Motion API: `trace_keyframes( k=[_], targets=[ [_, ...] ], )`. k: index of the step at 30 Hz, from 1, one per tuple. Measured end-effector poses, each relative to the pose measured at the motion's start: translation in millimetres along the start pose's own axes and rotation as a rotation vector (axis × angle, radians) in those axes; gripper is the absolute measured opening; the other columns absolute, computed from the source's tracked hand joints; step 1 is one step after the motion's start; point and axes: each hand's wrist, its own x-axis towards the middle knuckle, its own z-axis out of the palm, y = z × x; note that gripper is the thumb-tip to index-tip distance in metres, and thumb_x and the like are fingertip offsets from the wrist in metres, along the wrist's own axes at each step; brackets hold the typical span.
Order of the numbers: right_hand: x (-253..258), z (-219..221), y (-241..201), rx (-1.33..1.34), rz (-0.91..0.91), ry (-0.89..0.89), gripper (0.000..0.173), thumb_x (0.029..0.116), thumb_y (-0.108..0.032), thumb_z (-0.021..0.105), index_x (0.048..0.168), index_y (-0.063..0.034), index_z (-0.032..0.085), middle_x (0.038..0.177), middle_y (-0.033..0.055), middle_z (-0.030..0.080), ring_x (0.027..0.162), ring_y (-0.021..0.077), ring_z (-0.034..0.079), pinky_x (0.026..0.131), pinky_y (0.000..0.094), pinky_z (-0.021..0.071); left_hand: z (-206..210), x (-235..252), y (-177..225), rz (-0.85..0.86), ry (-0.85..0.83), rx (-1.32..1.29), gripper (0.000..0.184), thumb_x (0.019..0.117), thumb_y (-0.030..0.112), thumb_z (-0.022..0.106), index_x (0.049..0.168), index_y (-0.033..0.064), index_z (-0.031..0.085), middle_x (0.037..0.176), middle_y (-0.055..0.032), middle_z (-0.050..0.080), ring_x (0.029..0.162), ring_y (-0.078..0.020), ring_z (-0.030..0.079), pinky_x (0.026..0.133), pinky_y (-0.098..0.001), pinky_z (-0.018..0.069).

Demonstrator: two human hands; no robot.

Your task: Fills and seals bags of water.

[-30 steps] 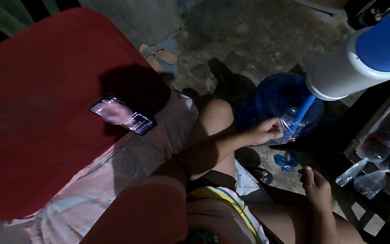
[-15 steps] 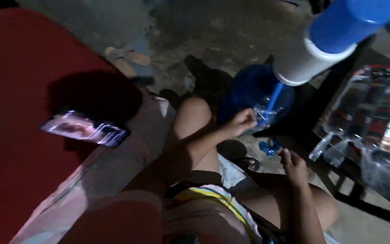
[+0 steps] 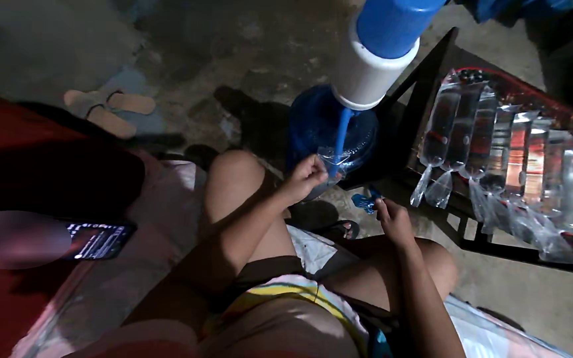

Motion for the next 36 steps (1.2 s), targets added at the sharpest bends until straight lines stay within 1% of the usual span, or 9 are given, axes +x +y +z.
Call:
trace_keyframes(
  k=[7, 12, 16, 23, 25, 29, 31, 33, 36],
  targets=[
    [-1.1, -0.2, -1.2, -0.006, -0.017, 0.014, 0.042, 0.1098, -0.025, 0.042, 0.105, 0.0075, 0.069, 0.082, 0.0129, 0.066, 0.071, 0.0155, 0.059, 0.072, 0.0361, 0.0504, 0.6, 0.4, 0.9, -0.049, 0.009, -0.024, 0.011, 0.0997, 0.000, 0.051, 0.110, -0.0054, 0.052, 0.095, -0.0046, 0.059, 0.088, -0.0036, 0.058, 0.083, -0.0238, 0.0501],
    [-1.4, 0.2, -0.3, -0.001, -0.013, 0.015, 0.042, 0.1098, -0.025, 0.043, 0.105, 0.0070, 0.070, 0.082, 0.0125, 0.065, 0.071, 0.0160, 0.060, 0.073, 0.0374, 0.0507, 0.5, -0.7, 3.6, -0.074, 0.007, -0.023, 0.009, 0.1005, 0.000, 0.051, 0.109, -0.0045, 0.051, 0.094, -0.0030, 0.056, 0.086, -0.0026, 0.056, 0.084, -0.0230, 0.0497],
    [-1.3, -0.8, -0.3, 0.007, -0.014, 0.007, 0.043, 0.1099, -0.025, 0.042, 0.105, 0.0080, 0.069, 0.083, 0.0146, 0.066, 0.073, 0.0191, 0.061, 0.075, 0.0402, 0.0513, -0.3, -0.1, -2.3, -0.043, 0.014, 0.020, 0.012, 0.0999, 0.003, 0.051, 0.109, -0.0047, 0.051, 0.096, -0.0047, 0.059, 0.087, -0.0038, 0.058, 0.084, -0.0249, 0.0503],
    [-2.0, -1.1, 0.9, -0.003, -0.017, 0.012, 0.043, 0.1101, -0.025, 0.041, 0.106, 0.0072, 0.069, 0.081, 0.0129, 0.065, 0.071, 0.0176, 0.060, 0.074, 0.0389, 0.0507, -0.2, 0.1, 3.1, -0.039, 0.014, -0.007, 0.005, 0.1001, 0.000, 0.050, 0.105, -0.0021, 0.051, 0.093, -0.0025, 0.058, 0.086, -0.0025, 0.057, 0.082, -0.0231, 0.0496],
    [-1.9, -1.0, 1.1, -0.001, -0.016, 0.012, 0.043, 0.1102, -0.025, 0.041, 0.105, 0.0071, 0.069, 0.080, 0.0120, 0.065, 0.070, 0.0166, 0.059, 0.073, 0.0380, 0.0502, -0.9, 0.5, 0.7, -0.034, 0.010, -0.019, 0.005, 0.0995, 0.002, 0.049, 0.104, -0.0011, 0.051, 0.092, -0.0030, 0.061, 0.086, -0.0034, 0.060, 0.082, -0.0241, 0.0507],
    [-1.4, 0.0, 0.1, -0.003, -0.015, 0.013, 0.042, 0.1101, -0.025, 0.042, 0.105, 0.0067, 0.069, 0.080, 0.0117, 0.064, 0.070, 0.0163, 0.059, 0.073, 0.0378, 0.0502, -3.1, 0.3, -1.3, -0.040, 0.003, -0.034, 0.008, 0.0996, 0.002, 0.049, 0.106, -0.0024, 0.051, 0.094, -0.0043, 0.060, 0.088, -0.0056, 0.061, 0.084, -0.0262, 0.0519],
    [-1.7, 0.3, -0.1, 0.003, -0.009, 0.013, 0.042, 0.1101, -0.025, 0.042, 0.106, 0.0064, 0.069, 0.082, 0.0121, 0.065, 0.071, 0.0162, 0.059, 0.073, 0.0374, 0.0505, -2.3, -0.2, -0.4, -0.046, 0.018, -0.006, 0.008, 0.0999, 0.002, 0.050, 0.106, -0.0019, 0.051, 0.094, -0.0037, 0.059, 0.087, -0.0043, 0.059, 0.083, -0.0241, 0.0510],
    [-3.3, -0.8, 0.7, 0.018, 0.003, 0.022, 0.041, 0.1098, -0.025, 0.043, 0.109, 0.0074, 0.069, 0.086, 0.0149, 0.067, 0.073, 0.0185, 0.062, 0.075, 0.0398, 0.0524, 1.0, 0.1, 4.2, -0.066, 0.030, 0.002, 0.014, 0.1004, 0.001, 0.049, 0.111, -0.0076, 0.052, 0.098, -0.0092, 0.060, 0.090, -0.0086, 0.059, 0.085, -0.0280, 0.0512],
    [-8.8, -2.1, -5.7, 0.023, 0.021, 0.007, 0.042, 0.1108, -0.023, 0.042, 0.116, 0.0110, 0.066, 0.091, 0.0196, 0.068, 0.074, 0.0206, 0.063, 0.074, 0.0409, 0.0535, 3.5, 0.5, 0.4, 0.022, 0.031, -0.049, 0.013, 0.0995, 0.000, 0.049, 0.110, -0.0083, 0.051, 0.099, -0.0099, 0.066, 0.093, -0.0072, 0.064, 0.085, -0.0264, 0.0536]
  ],
)
